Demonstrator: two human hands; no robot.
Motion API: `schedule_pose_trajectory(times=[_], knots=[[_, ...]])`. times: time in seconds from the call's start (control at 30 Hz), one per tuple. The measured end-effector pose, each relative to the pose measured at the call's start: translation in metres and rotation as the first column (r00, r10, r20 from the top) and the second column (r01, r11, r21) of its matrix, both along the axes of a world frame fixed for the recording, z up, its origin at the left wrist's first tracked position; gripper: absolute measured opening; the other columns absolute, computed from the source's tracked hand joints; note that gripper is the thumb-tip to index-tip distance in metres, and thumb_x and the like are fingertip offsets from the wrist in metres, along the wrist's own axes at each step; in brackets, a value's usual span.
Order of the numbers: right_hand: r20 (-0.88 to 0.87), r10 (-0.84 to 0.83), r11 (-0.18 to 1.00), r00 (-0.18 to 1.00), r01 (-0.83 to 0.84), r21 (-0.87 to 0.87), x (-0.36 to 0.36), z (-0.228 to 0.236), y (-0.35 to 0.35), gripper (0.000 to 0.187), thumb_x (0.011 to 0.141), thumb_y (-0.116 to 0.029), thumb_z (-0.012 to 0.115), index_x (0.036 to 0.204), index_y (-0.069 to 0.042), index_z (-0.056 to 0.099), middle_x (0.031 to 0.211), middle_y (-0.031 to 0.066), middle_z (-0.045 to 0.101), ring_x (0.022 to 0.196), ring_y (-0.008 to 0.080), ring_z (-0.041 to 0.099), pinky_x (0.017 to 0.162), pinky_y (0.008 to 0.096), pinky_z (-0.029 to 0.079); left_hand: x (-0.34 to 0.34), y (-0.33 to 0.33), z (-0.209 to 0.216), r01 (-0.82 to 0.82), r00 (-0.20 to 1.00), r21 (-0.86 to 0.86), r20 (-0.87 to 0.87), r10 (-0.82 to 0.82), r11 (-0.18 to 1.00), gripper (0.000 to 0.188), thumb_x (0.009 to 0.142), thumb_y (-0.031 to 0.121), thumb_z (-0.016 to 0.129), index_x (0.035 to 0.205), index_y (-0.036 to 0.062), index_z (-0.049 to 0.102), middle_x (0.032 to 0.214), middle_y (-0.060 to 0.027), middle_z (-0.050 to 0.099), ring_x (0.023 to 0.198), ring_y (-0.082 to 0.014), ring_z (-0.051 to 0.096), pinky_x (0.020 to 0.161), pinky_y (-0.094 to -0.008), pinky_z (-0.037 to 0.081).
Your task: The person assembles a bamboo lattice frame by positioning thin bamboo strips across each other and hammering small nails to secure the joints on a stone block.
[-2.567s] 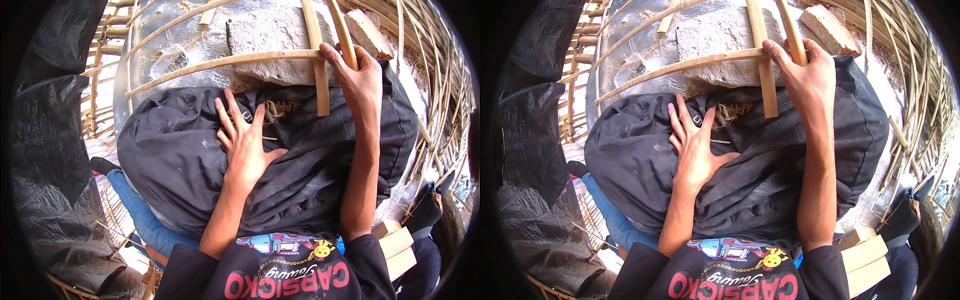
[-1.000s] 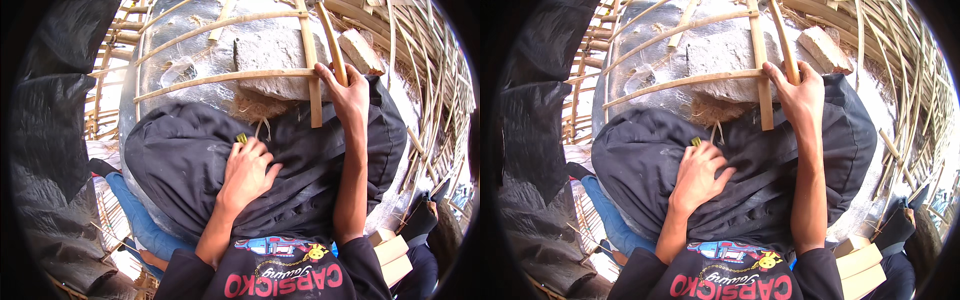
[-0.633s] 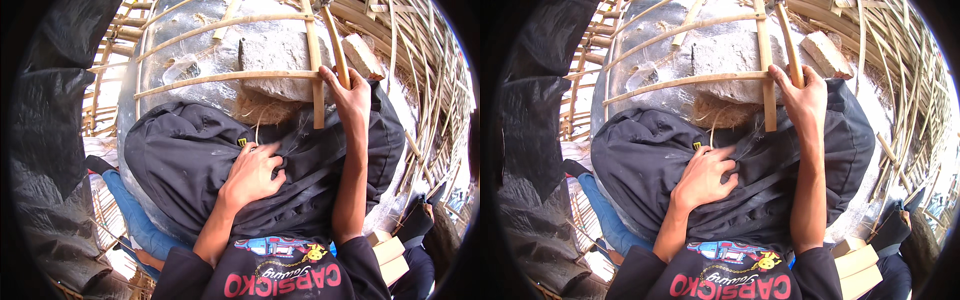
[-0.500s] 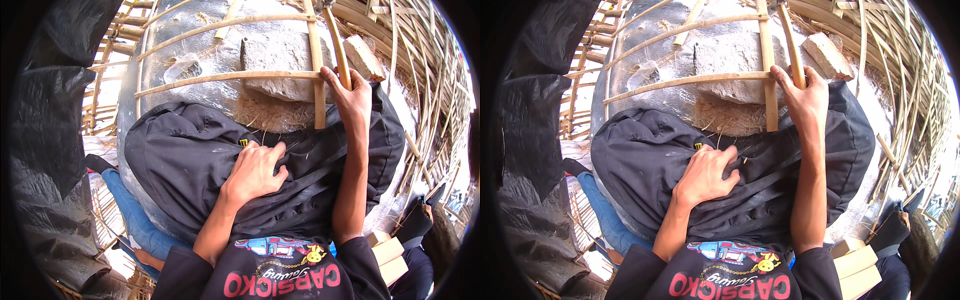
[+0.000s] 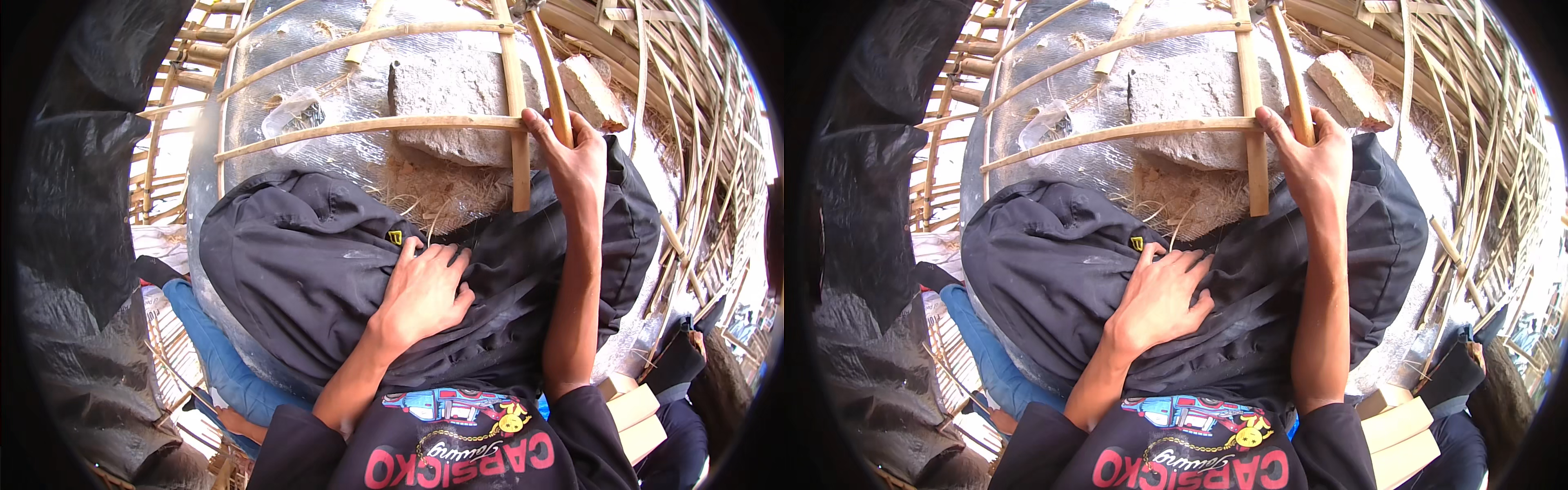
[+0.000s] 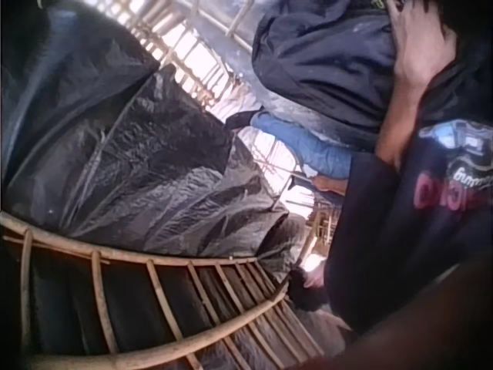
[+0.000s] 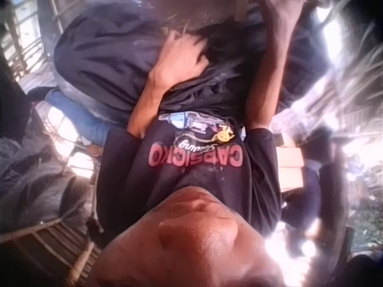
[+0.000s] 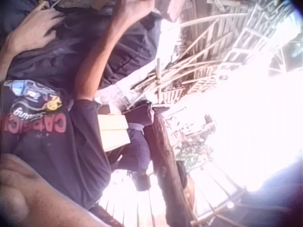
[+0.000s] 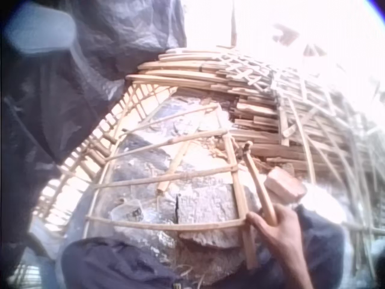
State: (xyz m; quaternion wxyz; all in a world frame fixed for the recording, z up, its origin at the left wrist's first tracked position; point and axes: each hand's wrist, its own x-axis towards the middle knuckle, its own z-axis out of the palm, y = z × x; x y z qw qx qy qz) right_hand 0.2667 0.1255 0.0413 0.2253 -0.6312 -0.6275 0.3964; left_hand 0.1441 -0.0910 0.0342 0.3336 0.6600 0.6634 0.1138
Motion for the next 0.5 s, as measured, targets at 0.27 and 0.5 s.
schedule_pose_trajectory(times=[0.27, 0.5], knots=[[0.022, -0.007, 1.000, 1.000, 0.007, 0.013, -0.001, 0.000, 0.000, 0.052, 0.081, -0.046, 0.084, 0.091, 0.003, 0.069, 0.068, 0.0027, 0.062, 0.061, 0.0083, 0.054, 0.059, 0.0267, 0.047, 0.001, 0.003, 0.001, 0.018, 1.000, -0.001, 0.005, -0.018, 1.000, 0.047, 0.084, 0.024, 0.062, 0.122, -0.0036, 0.063, 0.125, -0.0179, 0.064, 0.117, -0.0284, 0.059, 0.098, -0.0432, 0.040], [-0.014, -0.004, 0.995, 1.000, 0.005, 0.098, 0.002, -0.004, -0.003, 0.048, 0.083, -0.042, 0.084, 0.093, 0.002, 0.069, 0.068, -0.0009, 0.058, 0.061, 0.0063, 0.047, 0.056, 0.0259, 0.042, -0.039, 0.015, 0.034, -0.289, 0.940, 0.227, 0.250, 0.231, 0.930, 0.045, 0.090, 0.015, 0.065, 0.131, -0.0024, 0.058, 0.136, -0.0217, 0.058, 0.127, -0.0382, 0.054, 0.108, -0.0448, 0.042]])
